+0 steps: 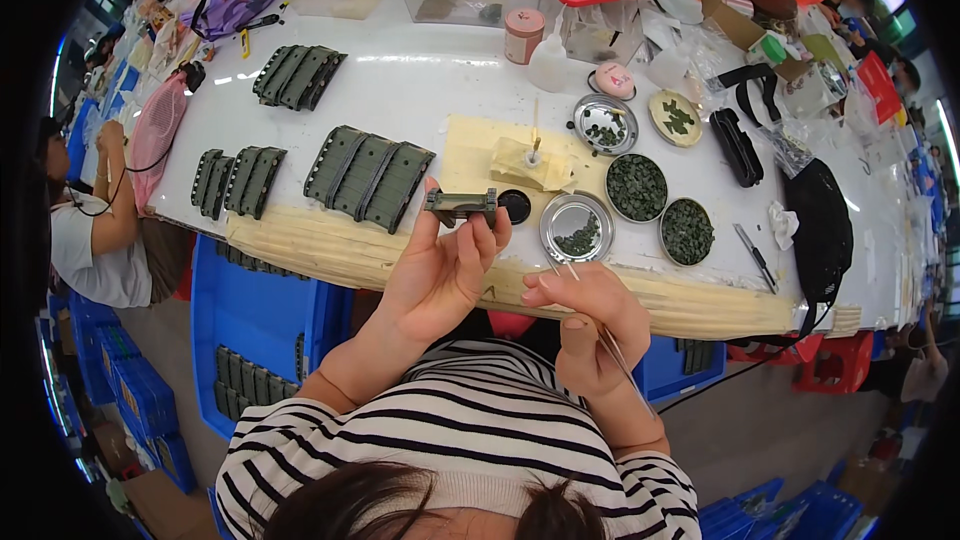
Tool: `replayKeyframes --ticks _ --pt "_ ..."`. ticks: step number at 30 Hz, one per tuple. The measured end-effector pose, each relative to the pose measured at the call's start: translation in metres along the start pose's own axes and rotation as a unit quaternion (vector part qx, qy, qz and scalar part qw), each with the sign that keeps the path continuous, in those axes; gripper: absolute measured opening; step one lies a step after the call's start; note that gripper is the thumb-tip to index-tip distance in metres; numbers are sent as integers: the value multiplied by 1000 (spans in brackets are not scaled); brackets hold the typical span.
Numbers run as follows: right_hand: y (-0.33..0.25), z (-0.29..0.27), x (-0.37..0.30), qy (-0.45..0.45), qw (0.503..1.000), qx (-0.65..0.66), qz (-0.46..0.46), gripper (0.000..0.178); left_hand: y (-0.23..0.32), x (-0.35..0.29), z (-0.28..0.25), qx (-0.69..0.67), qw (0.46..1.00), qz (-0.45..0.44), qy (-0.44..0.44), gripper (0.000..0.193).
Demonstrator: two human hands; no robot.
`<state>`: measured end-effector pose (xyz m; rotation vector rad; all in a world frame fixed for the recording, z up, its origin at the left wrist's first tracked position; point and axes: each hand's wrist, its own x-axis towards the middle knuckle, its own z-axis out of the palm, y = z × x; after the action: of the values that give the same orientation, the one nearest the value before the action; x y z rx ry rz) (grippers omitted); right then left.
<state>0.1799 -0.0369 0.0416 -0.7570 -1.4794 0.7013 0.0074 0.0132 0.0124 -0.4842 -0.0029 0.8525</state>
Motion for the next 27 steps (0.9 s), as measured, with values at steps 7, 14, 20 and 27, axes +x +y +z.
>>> replayKeyframes --ticks 7,14,20,27 --pt "10 11 17 10 988 -152 -25 43 -21 -7 -5 178 981 82 7 49" --pt "22 5 13 9 999 -16 37 52 -27 -12 -22 344 936 30 -64 59" --pt "20 -34 23 -169 959 144 175 53 -10 -9 -18 412 900 -130 -63 61" --pt "31 -78 51 -7 953 -282 107 43 -7 -12 1 533 845 -21 -28 41"
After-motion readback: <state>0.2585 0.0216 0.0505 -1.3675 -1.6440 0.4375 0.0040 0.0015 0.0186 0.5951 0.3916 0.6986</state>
